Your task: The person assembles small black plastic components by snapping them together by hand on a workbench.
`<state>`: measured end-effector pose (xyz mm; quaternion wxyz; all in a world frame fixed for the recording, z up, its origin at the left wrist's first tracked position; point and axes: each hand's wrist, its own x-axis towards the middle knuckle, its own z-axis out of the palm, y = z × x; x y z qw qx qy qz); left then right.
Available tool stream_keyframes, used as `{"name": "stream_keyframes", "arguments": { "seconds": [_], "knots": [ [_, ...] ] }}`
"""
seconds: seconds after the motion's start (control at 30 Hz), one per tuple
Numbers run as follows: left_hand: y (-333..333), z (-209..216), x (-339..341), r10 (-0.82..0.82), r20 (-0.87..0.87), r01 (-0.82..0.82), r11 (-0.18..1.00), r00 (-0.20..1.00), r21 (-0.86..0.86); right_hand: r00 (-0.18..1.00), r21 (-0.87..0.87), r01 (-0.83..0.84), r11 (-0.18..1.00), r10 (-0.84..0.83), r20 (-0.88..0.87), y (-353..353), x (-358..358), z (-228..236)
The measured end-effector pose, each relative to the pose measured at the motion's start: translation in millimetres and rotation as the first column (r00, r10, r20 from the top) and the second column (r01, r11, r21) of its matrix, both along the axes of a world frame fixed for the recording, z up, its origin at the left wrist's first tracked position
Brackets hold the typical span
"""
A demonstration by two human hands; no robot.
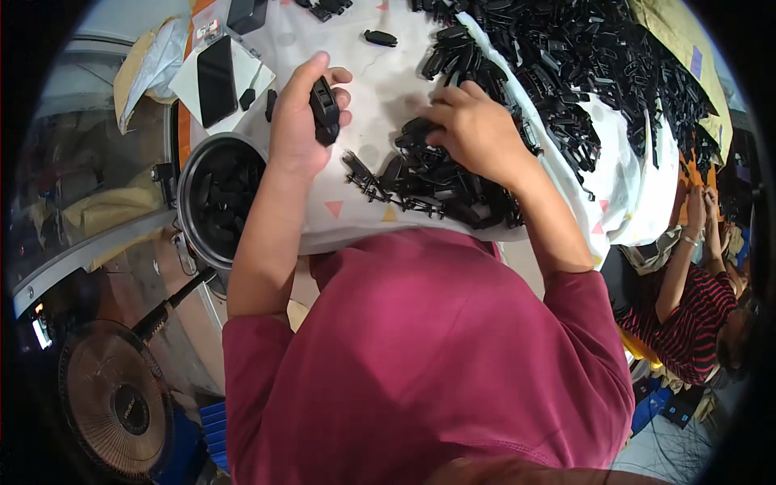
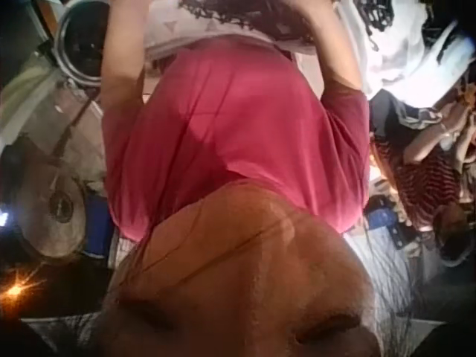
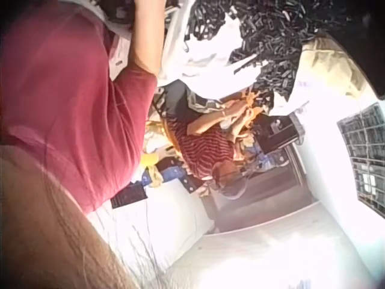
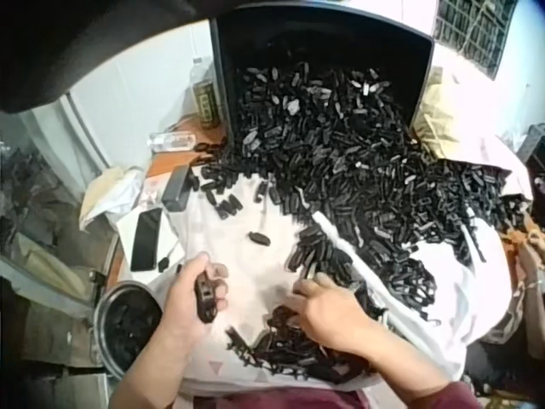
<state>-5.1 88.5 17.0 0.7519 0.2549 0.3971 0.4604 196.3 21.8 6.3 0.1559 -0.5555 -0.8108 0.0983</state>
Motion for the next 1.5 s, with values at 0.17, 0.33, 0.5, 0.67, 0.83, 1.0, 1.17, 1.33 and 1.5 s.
{"name": "stream_keyframes", "arguments": {
  "seconds": [0.17, 0.33, 0.5, 0.67, 0.83, 1.0, 1.17, 1.33, 1.5],
  "knots": [
    [-12.0, -33.2, -1.4, -0.074, -0.622, 0.328, 0.894, 0.78, 0.305, 0.988, 0.102, 0.054, 0.993, -0.038, -0.153, -2.8, 10.9, -5.6],
    [-9.3, -46.0, 37.0, 0.013, -0.957, 0.773, 0.586, 0.291, 0.243, 0.628, -0.341, 0.277, 0.898, -0.438, -0.643, -4.2, 24.4, -7.1],
    [2.7, -38.5, 58.1, 0.061, -0.998, 0.902, 0.431, -0.021, 0.007, 0.143, -0.488, 0.183, 0.853, -0.514, -0.846, -15.0, 29.5, 1.5],
    [5.6, -31.4, 45.7, -0.013, -0.981, 0.752, 0.645, 0.194, 0.14, -0.176, -0.575, -0.012, 0.818, -0.568, -0.804, -14.4, 22.0, 4.7],
    [-20.5, 1.6, 44.2, -0.197, -0.396, 0.372, 0.819, 0.897, 0.437, -0.431, -0.517, -0.243, 0.821, -0.569, -0.7, -5.8, -0.3, 24.4],
    [-26.9, 9.6, 39.1, -0.241, -0.25, 0.333, 0.828, 0.938, 0.451, -0.243, -0.476, -0.11, 0.873, -0.488, -0.838, -9.6, -10.7, 34.5],
    [-26.1, 23.8, 40.3, -0.225, -0.244, 0.312, 0.85, 0.943, 0.424, -0.308, -0.43, -0.093, 0.898, -0.437, -0.845, -14.7, -9.3, 36.7],
    [-29.6, 21.6, 38.7, -0.287, -0.186, 0.336, 0.876, 0.94, 0.345, -0.263, -0.437, -0.082, 0.896, -0.442, -0.858, -17.1, -12.2, 40.9],
    [-32.9, 22.9, 34.4, -0.292, -0.222, 0.358, 0.856, 0.93, 0.372, -0.134, -0.488, -0.072, 0.87, -0.493, -0.86, -19.8, -2.4, 51.6]
  ]
}}
